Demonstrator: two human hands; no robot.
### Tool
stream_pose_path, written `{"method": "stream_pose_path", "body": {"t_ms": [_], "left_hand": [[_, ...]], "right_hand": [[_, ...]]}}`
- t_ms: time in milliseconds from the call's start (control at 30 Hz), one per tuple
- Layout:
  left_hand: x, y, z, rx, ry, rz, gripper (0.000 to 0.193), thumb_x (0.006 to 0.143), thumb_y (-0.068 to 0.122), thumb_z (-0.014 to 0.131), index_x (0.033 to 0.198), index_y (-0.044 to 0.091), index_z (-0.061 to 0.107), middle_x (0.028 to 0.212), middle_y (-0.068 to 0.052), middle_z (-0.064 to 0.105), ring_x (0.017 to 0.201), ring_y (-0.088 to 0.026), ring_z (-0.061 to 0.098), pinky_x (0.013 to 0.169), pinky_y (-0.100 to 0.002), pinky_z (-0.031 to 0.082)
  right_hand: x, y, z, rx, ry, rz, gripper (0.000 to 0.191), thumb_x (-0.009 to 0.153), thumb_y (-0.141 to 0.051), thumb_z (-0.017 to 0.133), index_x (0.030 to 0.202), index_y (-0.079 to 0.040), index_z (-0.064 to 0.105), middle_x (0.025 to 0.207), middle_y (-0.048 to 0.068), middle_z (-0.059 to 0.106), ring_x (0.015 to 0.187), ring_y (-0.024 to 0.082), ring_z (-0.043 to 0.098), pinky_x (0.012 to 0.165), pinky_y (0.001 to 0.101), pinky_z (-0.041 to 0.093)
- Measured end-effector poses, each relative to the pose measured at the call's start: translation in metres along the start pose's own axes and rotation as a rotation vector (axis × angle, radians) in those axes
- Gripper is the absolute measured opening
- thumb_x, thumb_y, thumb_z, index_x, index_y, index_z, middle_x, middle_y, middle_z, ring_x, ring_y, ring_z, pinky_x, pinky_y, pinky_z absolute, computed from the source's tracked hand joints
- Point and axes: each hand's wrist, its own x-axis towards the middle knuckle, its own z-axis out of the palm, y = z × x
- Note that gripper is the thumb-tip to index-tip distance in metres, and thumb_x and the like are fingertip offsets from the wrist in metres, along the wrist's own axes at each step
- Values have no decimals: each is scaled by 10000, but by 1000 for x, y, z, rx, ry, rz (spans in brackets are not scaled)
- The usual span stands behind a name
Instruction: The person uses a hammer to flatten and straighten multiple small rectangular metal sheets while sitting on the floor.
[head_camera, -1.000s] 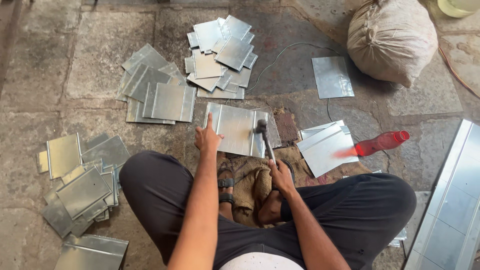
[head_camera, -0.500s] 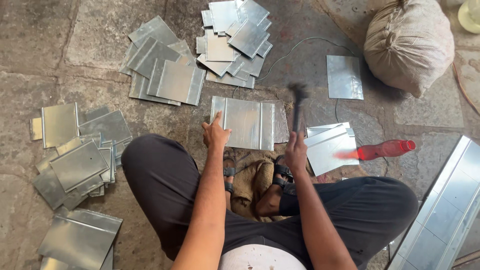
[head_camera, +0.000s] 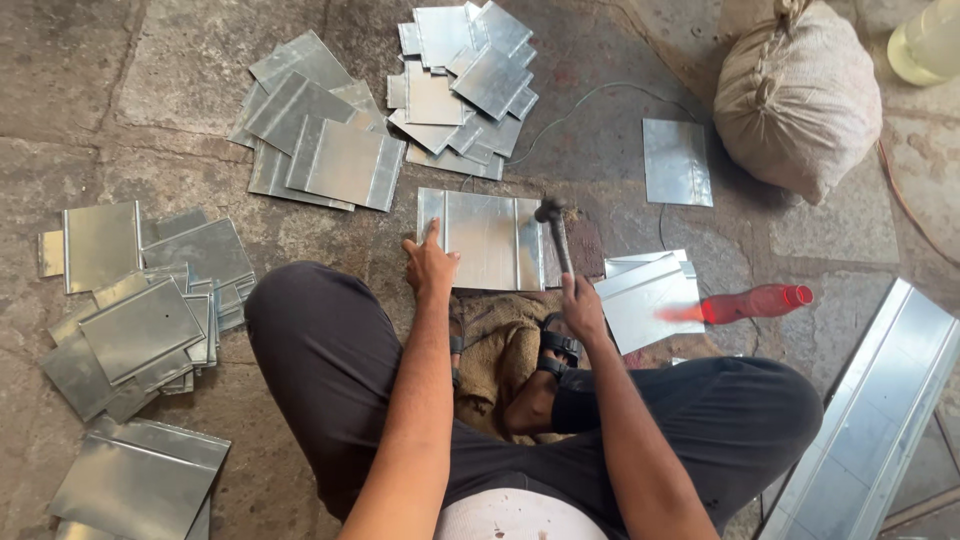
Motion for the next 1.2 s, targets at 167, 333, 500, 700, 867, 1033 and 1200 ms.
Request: {"method": "stream_pose_path", "body": {"t_ms": [167, 333, 500, 700, 867, 1033, 1200], "left_hand": [[-1, 2, 1, -26, 27, 1, 853, 844, 220, 838, 1566, 348, 404, 1304, -150, 444, 769, -196, 672, 540, -265, 592], [-1, 7, -1, -3, 91, 20, 821, 849, 253, 845, 1553, 354, 434, 1227, -125, 471, 767, -206, 658, 571, -288, 574], [-2, 11, -4, 41, 132, 31, 772, 851, 276, 844, 1525, 360, 476, 1178, -123, 479, 805, -252, 674, 598, -312, 585], [-8, 9, -6, -52, 213, 80, 753, 838, 256, 849, 1499, 317, 495, 1376, -253, 433, 1049, -380, 680, 782, -416, 607], [-6, 11, -4, -36, 240, 98, 734, 792, 261, 871, 1444, 322, 540, 1363, -238, 452, 1111, -451, 630, 861, -517, 548], [-9, 10, -1, -71, 246, 123, 680, 868, 230, 824, 1487, 291, 550, 1321, -213, 508, 1036, -415, 682, 805, -495, 584], [-11, 15, -8, -54, 229, 51, 681, 846, 253, 830, 1462, 338, 555, 1314, -188, 482, 975, -358, 691, 745, -423, 600]], "right_hand": [[-1, -2, -3, 252, 102, 156, 539, 1096, -473, 379, 1031, 9, 610, 753, 171, 604, 676, 289, 595, 621, 478, 492], [-11, 0, -1, 35, 88, -68, 511, 1127, -468, 424, 1033, -15, 639, 799, 130, 615, 717, 234, 569, 646, 424, 479], [-19, 2, 0, 206, 37, 186, 511, 1079, -483, 390, 1033, -25, 612, 790, 168, 619, 695, 295, 617, 623, 448, 514], [-24, 3, -1, -13, -34, 23, 545, 1108, -485, 406, 973, -9, 636, 799, 163, 659, 771, 327, 649, 707, 470, 511], [-28, 1, 1, 135, 165, 109, 490, 1043, -466, 424, 1065, -36, 658, 788, 220, 655, 750, 401, 660, 707, 499, 505], [-36, 0, -4, 41, 127, -63, 465, 1111, -421, 496, 986, -3, 655, 813, 205, 650, 754, 403, 662, 676, 482, 501], [-41, -3, -5, 398, 41, 246, 483, 1072, -424, 471, 973, 31, 595, 772, 221, 608, 722, 406, 685, 641, 494, 529]]}}
